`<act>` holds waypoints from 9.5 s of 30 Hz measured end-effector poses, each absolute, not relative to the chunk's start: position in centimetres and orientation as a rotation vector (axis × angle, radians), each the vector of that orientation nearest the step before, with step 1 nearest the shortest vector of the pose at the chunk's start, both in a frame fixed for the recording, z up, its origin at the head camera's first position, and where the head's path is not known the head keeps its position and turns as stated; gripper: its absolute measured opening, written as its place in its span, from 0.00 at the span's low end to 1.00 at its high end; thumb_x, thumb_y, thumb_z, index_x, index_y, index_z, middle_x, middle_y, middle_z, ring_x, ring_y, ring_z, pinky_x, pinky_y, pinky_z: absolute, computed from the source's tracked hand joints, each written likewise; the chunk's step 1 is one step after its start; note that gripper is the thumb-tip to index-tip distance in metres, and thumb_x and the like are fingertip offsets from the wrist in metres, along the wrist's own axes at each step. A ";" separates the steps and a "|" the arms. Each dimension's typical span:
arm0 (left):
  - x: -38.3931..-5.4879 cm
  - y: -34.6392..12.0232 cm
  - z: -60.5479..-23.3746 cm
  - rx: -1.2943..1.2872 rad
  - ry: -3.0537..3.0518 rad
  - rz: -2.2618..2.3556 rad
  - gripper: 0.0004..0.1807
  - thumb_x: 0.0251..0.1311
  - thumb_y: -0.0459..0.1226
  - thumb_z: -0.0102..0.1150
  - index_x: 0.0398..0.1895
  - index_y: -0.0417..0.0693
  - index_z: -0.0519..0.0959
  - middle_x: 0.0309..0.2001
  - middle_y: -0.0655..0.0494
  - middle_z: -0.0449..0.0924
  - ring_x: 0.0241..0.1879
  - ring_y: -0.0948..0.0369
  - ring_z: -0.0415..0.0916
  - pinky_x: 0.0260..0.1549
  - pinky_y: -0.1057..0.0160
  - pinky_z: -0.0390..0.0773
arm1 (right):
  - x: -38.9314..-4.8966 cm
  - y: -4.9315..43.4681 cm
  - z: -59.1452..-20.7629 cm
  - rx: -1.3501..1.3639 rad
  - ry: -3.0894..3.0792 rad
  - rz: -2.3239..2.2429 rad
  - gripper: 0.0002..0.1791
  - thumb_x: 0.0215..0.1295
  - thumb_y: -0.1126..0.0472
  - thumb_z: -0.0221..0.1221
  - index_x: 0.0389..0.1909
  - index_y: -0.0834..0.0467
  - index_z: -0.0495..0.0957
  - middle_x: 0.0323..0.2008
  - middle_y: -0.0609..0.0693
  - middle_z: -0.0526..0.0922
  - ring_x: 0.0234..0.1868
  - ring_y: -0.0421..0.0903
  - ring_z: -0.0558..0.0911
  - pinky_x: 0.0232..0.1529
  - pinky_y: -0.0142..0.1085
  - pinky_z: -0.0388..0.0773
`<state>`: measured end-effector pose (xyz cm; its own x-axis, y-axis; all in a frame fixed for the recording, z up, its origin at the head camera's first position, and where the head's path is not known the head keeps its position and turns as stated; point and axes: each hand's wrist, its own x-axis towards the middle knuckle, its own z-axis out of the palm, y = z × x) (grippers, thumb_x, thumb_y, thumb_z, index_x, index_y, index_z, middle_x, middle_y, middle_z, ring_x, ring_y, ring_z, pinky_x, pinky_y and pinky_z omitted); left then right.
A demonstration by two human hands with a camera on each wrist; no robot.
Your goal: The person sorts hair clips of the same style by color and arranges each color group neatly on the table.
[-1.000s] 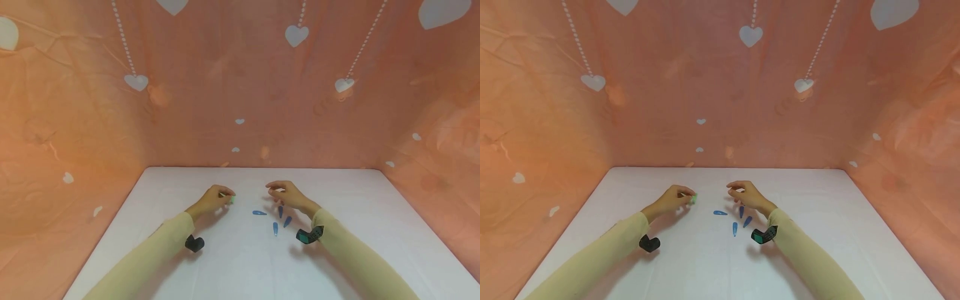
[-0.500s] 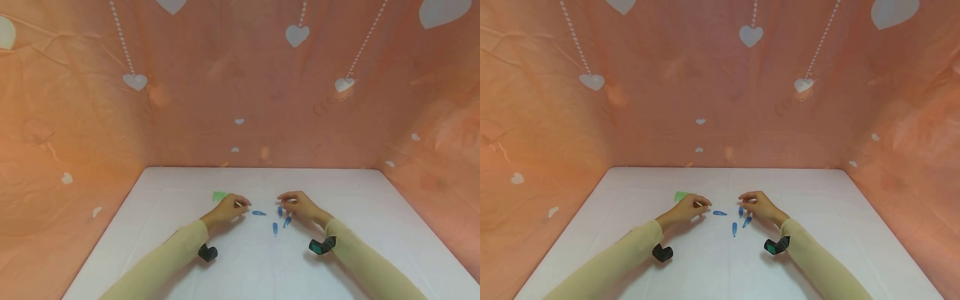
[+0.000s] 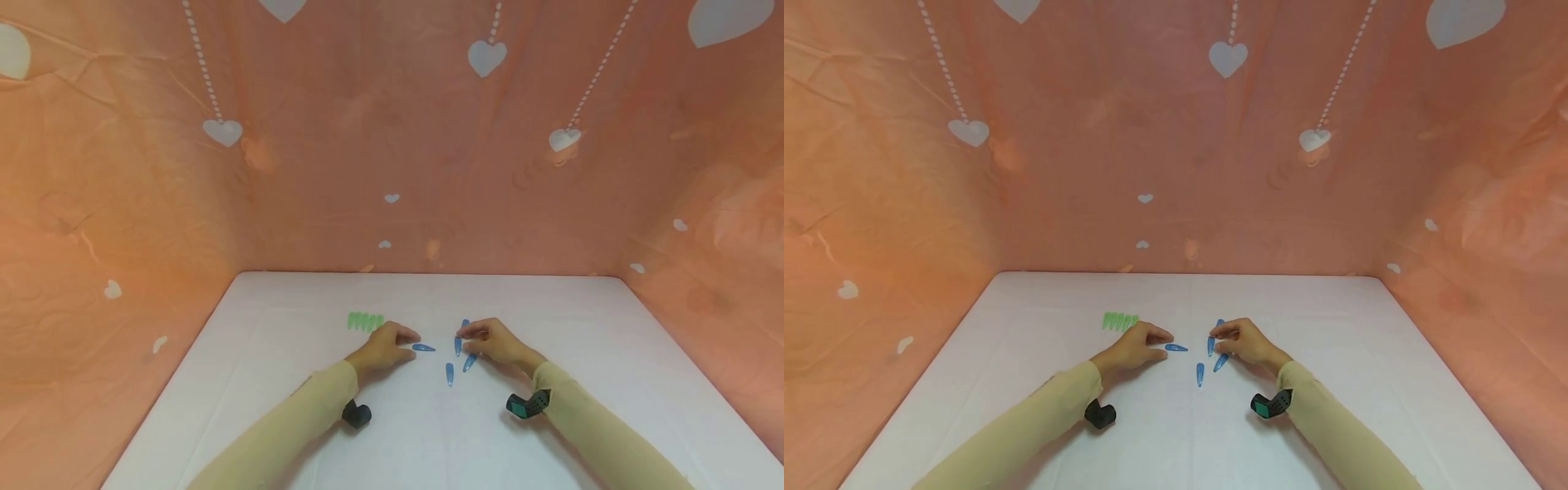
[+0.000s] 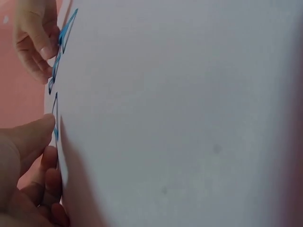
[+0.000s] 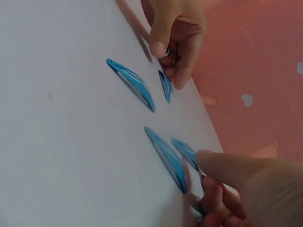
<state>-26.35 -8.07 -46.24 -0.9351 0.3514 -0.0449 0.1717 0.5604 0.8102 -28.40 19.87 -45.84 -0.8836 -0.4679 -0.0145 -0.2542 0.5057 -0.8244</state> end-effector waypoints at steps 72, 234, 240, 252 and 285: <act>-24.0 -11.6 -44.1 0.560 2.418 1.653 0.23 0.63 0.26 0.57 0.62 0.31 0.76 0.46 0.34 0.84 0.31 0.61 0.83 0.31 0.62 0.84 | -28.3 18.7 -46.3 -0.535 2.710 -1.218 0.11 0.64 0.65 0.66 0.46 0.63 0.86 0.49 0.60 0.87 0.53 0.53 0.78 0.53 0.43 0.72; -26.3 -20.8 -45.5 0.368 2.602 1.305 0.18 0.58 0.31 0.70 0.52 0.34 0.83 0.27 0.57 0.65 0.29 0.61 0.62 0.26 0.69 0.63 | -27.1 9.4 -45.4 -0.705 2.332 -1.632 0.18 0.65 0.72 0.59 0.55 0.74 0.77 0.29 0.59 0.82 0.25 0.40 0.74 0.25 0.29 0.72; -26.3 -20.7 -45.4 0.359 2.597 1.306 0.18 0.58 0.30 0.69 0.52 0.34 0.83 0.27 0.57 0.65 0.29 0.61 0.62 0.26 0.69 0.64 | -26.7 8.1 -45.4 -0.668 2.298 -1.594 0.19 0.66 0.74 0.56 0.58 0.71 0.77 0.29 0.49 0.77 0.21 0.39 0.71 0.24 0.29 0.71; -26.3 -21.0 -45.5 0.390 2.600 1.306 0.18 0.58 0.30 0.70 0.51 0.33 0.83 0.27 0.57 0.65 0.27 0.63 0.62 0.25 0.70 0.63 | -26.7 5.3 -45.4 -0.684 2.208 -1.594 0.19 0.68 0.73 0.55 0.59 0.71 0.75 0.29 0.49 0.75 0.24 0.39 0.73 0.27 0.28 0.71; -26.3 -21.2 -45.5 0.399 2.582 1.326 0.18 0.58 0.29 0.69 0.51 0.32 0.82 0.27 0.57 0.66 0.26 0.62 0.62 0.23 0.70 0.62 | -27.4 -0.7 -46.5 -0.842 2.460 -1.392 0.16 0.63 0.74 0.60 0.52 0.67 0.79 0.28 0.57 0.84 0.26 0.35 0.73 0.31 0.24 0.70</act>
<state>-26.29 -21.16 -45.48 -0.9411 0.3321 -0.0632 0.1422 0.5585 0.8172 -27.45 -0.69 -46.50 -0.8199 -0.5623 0.1073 -0.3817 0.3972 -0.8346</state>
